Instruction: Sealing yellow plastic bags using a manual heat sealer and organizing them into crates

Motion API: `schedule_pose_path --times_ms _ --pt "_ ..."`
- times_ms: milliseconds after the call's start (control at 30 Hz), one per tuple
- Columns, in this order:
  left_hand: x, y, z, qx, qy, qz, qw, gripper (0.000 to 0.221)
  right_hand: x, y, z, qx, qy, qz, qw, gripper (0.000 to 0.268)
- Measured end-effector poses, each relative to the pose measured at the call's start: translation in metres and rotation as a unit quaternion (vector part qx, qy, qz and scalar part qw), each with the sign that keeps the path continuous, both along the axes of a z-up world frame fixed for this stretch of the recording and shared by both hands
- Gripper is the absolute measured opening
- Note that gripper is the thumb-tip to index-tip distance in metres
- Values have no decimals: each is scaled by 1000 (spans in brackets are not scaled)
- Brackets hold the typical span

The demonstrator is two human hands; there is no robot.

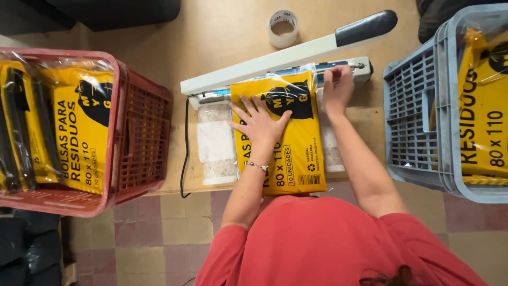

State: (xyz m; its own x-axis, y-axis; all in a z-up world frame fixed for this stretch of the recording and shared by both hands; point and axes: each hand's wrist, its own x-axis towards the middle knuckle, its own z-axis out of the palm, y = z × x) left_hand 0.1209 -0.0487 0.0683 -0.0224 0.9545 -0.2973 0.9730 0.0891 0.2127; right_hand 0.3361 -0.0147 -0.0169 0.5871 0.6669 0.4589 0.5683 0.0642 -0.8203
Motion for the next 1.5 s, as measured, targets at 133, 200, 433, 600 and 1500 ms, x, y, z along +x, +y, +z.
schedule_pose_path --times_ms 133,200,433,600,1500 --pt "-1 -2 5 -2 -6 -1 1000 116 -14 -15 65 111 -190 22 975 12" --pt "0 0 11 -8 -10 0 1000 115 -32 5 118 152 -296 87 939 10" --pt "-2 -1 9 -31 -6 -6 999 114 -49 94 118 -225 -423 270 835 58" --pt "-2 -1 5 -30 -3 -3 1000 114 -43 93 88 -371 -330 285 820 70" --pt "-93 8 -49 44 -89 79 992 74 -36 103 32 -415 -325 207 824 45"
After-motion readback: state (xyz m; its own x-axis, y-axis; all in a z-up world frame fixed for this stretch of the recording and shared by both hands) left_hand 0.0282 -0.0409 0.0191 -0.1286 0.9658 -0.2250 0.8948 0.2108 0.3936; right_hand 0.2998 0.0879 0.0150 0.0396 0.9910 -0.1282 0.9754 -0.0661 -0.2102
